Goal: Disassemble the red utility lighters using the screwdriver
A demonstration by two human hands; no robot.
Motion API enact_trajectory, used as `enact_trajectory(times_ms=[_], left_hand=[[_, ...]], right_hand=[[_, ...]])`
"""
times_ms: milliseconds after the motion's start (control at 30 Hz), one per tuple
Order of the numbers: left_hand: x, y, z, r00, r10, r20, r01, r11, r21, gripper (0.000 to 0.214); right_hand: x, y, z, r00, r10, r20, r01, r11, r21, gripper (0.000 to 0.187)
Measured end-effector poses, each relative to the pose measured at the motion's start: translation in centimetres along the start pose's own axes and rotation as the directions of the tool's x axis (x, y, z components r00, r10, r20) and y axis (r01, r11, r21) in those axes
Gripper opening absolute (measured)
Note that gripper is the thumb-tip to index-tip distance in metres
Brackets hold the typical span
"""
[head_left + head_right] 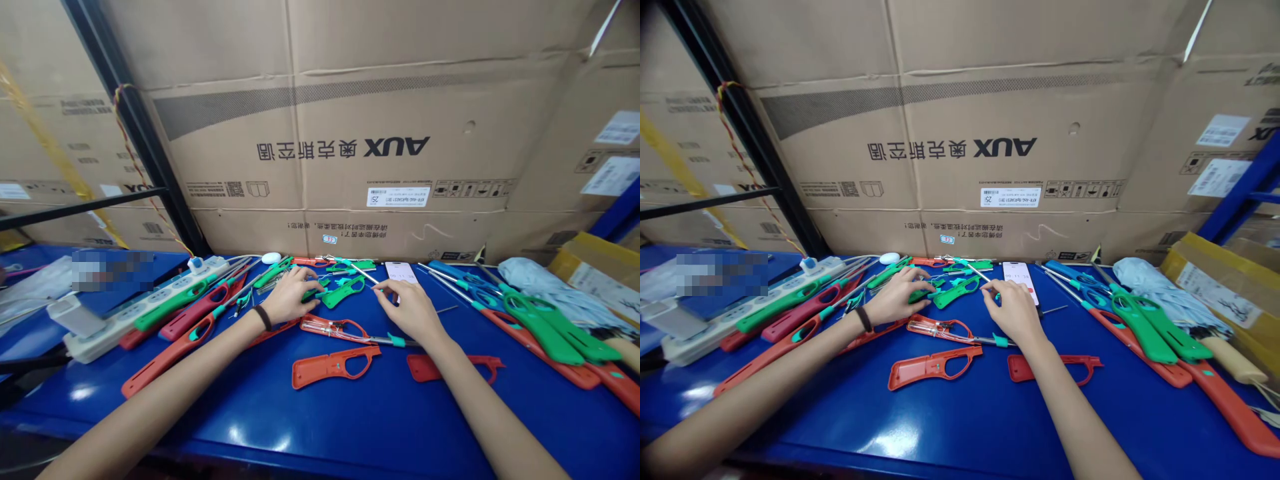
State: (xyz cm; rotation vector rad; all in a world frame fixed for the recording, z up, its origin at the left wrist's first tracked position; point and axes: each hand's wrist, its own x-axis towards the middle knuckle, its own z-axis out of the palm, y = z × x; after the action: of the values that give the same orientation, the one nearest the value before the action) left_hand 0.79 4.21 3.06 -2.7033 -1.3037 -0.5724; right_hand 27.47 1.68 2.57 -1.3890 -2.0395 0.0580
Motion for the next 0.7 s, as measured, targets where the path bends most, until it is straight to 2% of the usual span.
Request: enact_trajectory(times_ms=[167,367,500,567,700], left_hand=[[1.4,-0.2,1.0,0.999,-0.021,-0.029,0.022,0.998,0.057,0.006],[0.7,-0.4,0.6,0.99,-0.082,-0.118,0.088,0.995,0.046,0.013],[-0.9,2.0,-0.1,0.994,-0.048,-0.1,0.048,0.999,-0.002,0.013],[-1.8,3.5,-0.1,0.996,0.001,-0.088,-0.003,1.0,-0.025,0.011],[-2.9,5.4,0.4,0.974,0.129,-0.185,-0.136,0.99,-0.024,0.009]], right_hand=[[0.1,-0.1,0.0,0.999,-0.012,0.032,0.011,1.0,0.019,0.017],[0.0,-0.7,-0.1,0.997,-0.054,0.05,0.051,0.997,0.049,0.016],[-0.4,-1.4,-0.1,0.982,-0.171,0.081,0.156,0.974,0.163,0.016],[-0.7,-1.7,0.1,0.96,-0.251,0.127,0.208,0.938,0.277,0.025],[-1.1,-2.1,0.8,0.931,-0.311,0.193,0.226,0.904,0.364,0.032]])
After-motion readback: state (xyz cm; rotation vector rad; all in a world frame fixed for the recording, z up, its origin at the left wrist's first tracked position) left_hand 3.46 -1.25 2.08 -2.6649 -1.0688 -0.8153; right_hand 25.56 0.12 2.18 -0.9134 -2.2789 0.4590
